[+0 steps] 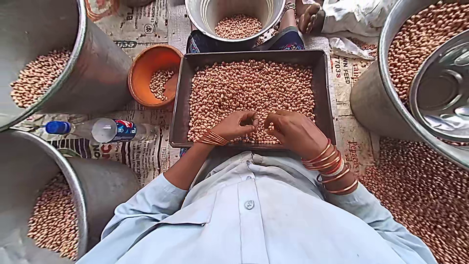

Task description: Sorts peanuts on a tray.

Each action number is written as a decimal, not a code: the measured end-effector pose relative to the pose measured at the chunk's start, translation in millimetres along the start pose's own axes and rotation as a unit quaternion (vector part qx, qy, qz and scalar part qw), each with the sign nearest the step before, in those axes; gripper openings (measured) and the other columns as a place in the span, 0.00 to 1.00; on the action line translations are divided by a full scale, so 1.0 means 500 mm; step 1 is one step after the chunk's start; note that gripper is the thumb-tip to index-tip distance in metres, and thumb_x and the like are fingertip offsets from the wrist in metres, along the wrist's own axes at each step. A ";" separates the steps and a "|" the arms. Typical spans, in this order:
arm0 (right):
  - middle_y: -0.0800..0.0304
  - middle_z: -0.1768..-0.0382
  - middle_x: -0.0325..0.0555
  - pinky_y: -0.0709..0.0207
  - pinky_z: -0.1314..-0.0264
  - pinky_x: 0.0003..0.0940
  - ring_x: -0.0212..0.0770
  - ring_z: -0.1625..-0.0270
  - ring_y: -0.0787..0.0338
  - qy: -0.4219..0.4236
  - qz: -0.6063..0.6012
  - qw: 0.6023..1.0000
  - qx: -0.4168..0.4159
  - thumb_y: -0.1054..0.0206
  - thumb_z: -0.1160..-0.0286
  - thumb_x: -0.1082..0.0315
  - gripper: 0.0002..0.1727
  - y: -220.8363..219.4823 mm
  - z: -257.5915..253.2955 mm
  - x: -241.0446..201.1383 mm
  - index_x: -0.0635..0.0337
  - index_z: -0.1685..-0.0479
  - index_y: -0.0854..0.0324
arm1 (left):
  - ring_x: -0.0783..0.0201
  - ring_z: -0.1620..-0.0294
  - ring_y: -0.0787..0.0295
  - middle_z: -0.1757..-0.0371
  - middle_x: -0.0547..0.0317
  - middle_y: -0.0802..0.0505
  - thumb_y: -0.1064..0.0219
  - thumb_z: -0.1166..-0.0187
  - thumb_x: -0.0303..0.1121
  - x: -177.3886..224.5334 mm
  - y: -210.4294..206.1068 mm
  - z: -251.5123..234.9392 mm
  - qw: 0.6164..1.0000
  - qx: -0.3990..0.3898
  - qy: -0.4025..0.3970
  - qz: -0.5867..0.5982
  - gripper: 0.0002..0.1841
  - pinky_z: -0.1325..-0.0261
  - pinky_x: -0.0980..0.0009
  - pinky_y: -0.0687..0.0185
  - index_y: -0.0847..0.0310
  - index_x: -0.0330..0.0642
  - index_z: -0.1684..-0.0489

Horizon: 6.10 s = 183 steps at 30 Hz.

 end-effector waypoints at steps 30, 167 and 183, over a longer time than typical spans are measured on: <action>0.07 0.60 0.59 0.20 0.57 0.66 0.64 0.54 0.07 -0.114 0.094 0.988 -0.052 0.31 0.22 0.59 0.12 -0.048 -0.162 0.149 0.60 0.53 0.12 | 0.43 0.47 0.08 0.55 0.42 0.06 0.27 0.23 0.34 0.008 0.208 0.036 0.864 0.283 0.108 -0.403 0.09 0.41 0.42 0.17 0.07 0.37 0.56; 0.07 0.60 0.56 0.20 0.53 0.65 0.59 0.57 0.09 -0.254 0.050 0.961 0.101 0.29 0.23 0.69 0.07 0.126 0.052 0.241 0.55 0.53 0.07 | 0.37 0.38 0.10 0.44 0.38 0.07 0.31 0.19 0.32 0.067 0.093 -0.154 0.885 0.162 0.026 -0.435 0.11 0.35 0.38 0.19 0.09 0.41 0.45; 0.08 0.61 0.61 0.20 0.63 0.65 0.67 0.59 0.08 -0.164 0.217 0.962 0.015 0.25 0.24 0.66 0.06 0.043 0.012 0.202 0.57 0.55 0.08 | 0.50 0.70 0.16 0.71 0.48 0.11 0.32 0.18 0.29 0.022 0.173 0.041 0.900 0.263 0.115 -0.329 0.08 0.58 0.44 0.21 0.09 0.43 0.48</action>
Point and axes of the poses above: each hand's wrist, its own z-axis away from the middle knuckle, its own y-axis out of the back of the hand, x = y × z, the point moved 6 cm from there along -z, towards the middle knuckle
